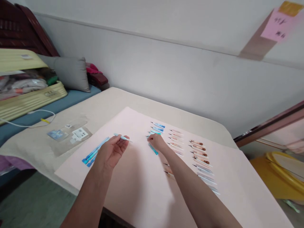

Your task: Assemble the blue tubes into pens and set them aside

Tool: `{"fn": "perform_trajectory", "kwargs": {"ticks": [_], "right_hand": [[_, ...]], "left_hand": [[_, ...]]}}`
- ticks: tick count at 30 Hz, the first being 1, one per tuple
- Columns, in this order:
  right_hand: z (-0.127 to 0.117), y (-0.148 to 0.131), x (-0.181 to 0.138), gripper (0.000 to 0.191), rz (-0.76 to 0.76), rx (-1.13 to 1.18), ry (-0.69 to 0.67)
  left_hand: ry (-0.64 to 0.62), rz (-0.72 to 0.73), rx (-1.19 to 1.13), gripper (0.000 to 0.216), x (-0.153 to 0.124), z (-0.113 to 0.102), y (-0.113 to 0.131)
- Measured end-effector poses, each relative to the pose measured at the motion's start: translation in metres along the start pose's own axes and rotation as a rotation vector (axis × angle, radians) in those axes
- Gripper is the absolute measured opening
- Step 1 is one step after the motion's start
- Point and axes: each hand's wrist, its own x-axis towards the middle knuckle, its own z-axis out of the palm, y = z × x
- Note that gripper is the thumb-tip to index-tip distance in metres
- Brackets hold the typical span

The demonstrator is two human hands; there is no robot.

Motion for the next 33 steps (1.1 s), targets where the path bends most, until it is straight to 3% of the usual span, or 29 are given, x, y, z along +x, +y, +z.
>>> {"fn": "perform_trajectory", "kwargs": {"ticks": [6,15,24,28,33], "right_hand": [[0.011,0.000,0.008,0.020,-0.006,-0.083,0.024],[0.010,-0.009,0.016,0.018,-0.049,-0.205,-0.105],[-0.005,-0.019,0.016,0.017,0.025,-0.276,-0.159],[-0.014,-0.013,0.003,0.023,0.071,-0.299,-0.117],[-0.003,-0.007,-0.031,0.040,0.087,-0.304,-0.115]], "left_hand": [[-0.008,0.011,0.010,0.011,0.001,0.000,0.000],[-0.019,0.008,0.020,0.010,0.001,0.000,0.001],[-0.016,0.002,0.004,0.010,0.001,-0.001,0.001],[-0.017,0.006,0.000,0.010,0.001,0.000,0.001],[-0.025,0.002,0.001,0.010,0.000,-0.001,0.001]]}}
